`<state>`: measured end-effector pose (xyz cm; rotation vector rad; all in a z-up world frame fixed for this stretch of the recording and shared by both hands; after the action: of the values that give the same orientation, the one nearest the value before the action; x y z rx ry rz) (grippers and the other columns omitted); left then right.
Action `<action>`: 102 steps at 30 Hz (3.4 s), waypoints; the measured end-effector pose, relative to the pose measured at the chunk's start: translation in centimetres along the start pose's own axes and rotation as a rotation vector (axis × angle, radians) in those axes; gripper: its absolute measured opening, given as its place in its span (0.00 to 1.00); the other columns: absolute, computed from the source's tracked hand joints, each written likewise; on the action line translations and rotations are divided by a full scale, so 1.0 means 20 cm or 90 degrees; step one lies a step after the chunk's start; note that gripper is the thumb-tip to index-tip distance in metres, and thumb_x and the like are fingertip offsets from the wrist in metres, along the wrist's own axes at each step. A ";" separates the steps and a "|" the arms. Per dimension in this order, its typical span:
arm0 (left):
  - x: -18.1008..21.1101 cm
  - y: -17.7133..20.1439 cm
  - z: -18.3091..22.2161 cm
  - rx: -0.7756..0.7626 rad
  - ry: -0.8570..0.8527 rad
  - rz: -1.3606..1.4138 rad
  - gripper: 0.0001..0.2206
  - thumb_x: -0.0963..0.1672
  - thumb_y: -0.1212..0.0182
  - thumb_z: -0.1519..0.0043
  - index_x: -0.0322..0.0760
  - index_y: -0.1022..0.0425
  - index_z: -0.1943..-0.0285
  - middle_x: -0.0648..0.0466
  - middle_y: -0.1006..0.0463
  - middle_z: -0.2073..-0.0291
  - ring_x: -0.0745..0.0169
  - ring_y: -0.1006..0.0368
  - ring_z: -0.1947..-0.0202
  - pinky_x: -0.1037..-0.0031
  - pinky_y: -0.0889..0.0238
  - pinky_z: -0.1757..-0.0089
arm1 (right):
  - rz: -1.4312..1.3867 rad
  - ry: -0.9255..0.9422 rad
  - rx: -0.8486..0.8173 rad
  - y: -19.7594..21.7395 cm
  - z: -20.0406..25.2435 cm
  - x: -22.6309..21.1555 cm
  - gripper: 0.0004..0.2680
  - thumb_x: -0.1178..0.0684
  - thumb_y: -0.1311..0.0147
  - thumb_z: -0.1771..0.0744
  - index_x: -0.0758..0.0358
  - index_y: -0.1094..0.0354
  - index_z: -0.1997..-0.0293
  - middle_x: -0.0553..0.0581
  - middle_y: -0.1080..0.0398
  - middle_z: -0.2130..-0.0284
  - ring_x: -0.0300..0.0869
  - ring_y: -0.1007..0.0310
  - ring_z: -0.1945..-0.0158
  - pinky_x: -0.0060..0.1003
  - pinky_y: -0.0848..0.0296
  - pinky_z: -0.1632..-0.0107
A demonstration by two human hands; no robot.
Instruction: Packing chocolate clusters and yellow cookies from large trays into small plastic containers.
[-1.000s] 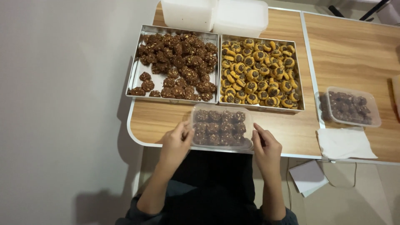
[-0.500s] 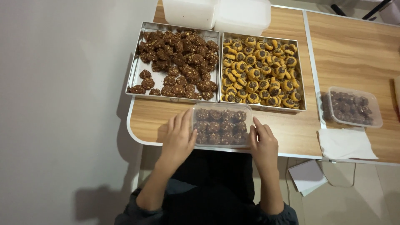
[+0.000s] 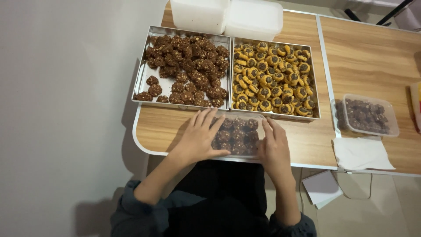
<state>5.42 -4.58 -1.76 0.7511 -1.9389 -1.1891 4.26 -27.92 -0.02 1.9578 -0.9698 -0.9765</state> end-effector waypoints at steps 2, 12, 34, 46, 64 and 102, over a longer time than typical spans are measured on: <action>0.00 -0.01 -0.01 -0.015 0.008 0.003 0.51 0.67 0.41 0.52 0.29 0.39 0.30 0.31 0.43 0.33 0.28 0.49 0.32 0.42 0.59 0.37 | 0.018 0.049 0.006 -0.06 0.00 0.02 0.23 0.68 0.50 0.37 0.72 0.39 0.32 0.71 0.36 0.38 0.62 0.37 0.35 0.51 0.36 0.36; 0.02 0.00 -0.04 -0.015 0.000 0.018 0.52 0.67 0.40 0.52 0.22 0.38 0.32 0.31 0.42 0.33 0.30 0.50 0.32 0.45 0.60 0.36 | 0.070 0.056 -0.161 -0.12 -0.04 -0.05 0.29 0.34 0.53 0.31 0.65 0.48 0.25 0.67 0.48 0.27 0.55 0.54 0.23 0.52 0.56 0.27; -0.02 -0.01 -0.05 -0.010 -0.048 0.069 0.58 0.69 0.42 0.56 0.24 0.45 0.28 0.38 0.42 0.31 0.40 0.51 0.28 0.53 0.65 0.32 | -0.231 0.049 -0.440 0.01 -0.17 0.14 0.50 0.35 0.23 0.47 0.63 0.59 0.22 0.66 0.58 0.24 0.64 0.65 0.22 0.59 0.54 0.27; -0.03 -0.03 -0.06 -0.031 -0.070 0.071 0.58 0.69 0.42 0.57 0.29 0.48 0.25 0.40 0.43 0.30 0.39 0.49 0.30 0.52 0.62 0.33 | -0.075 0.089 -0.481 0.02 -0.22 0.12 0.53 0.26 0.26 0.49 0.59 0.61 0.21 0.61 0.54 0.24 0.56 0.58 0.22 0.56 0.40 0.33; 0.00 -0.05 -0.10 -0.069 -0.067 0.045 0.58 0.66 0.38 0.60 0.35 0.50 0.23 0.45 0.44 0.29 0.33 0.47 0.35 0.43 0.60 0.37 | 0.033 0.101 -0.540 0.02 -0.26 0.10 0.53 0.25 0.27 0.49 0.55 0.61 0.21 0.54 0.53 0.24 0.50 0.57 0.22 0.52 0.33 0.38; 0.03 -0.11 -0.18 -0.003 -0.174 -0.004 0.57 0.70 0.43 0.59 0.31 0.43 0.27 0.43 0.37 0.33 0.47 0.43 0.32 0.57 0.56 0.34 | -0.158 0.216 -0.366 -0.09 -0.18 0.18 0.54 0.26 0.25 0.49 0.72 0.57 0.24 0.71 0.49 0.30 0.70 0.56 0.27 0.60 0.55 0.26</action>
<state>8.35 -7.68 -2.52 0.6182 -2.1533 -1.3579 9.41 -29.28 -0.99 1.6866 -0.2186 -0.8905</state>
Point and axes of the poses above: each hand's wrist, its own z-axis away from the middle knuckle, its own y-axis out of the back of the hand, x = y × z, the point moved 3 cm from there along -z, towards the middle knuckle
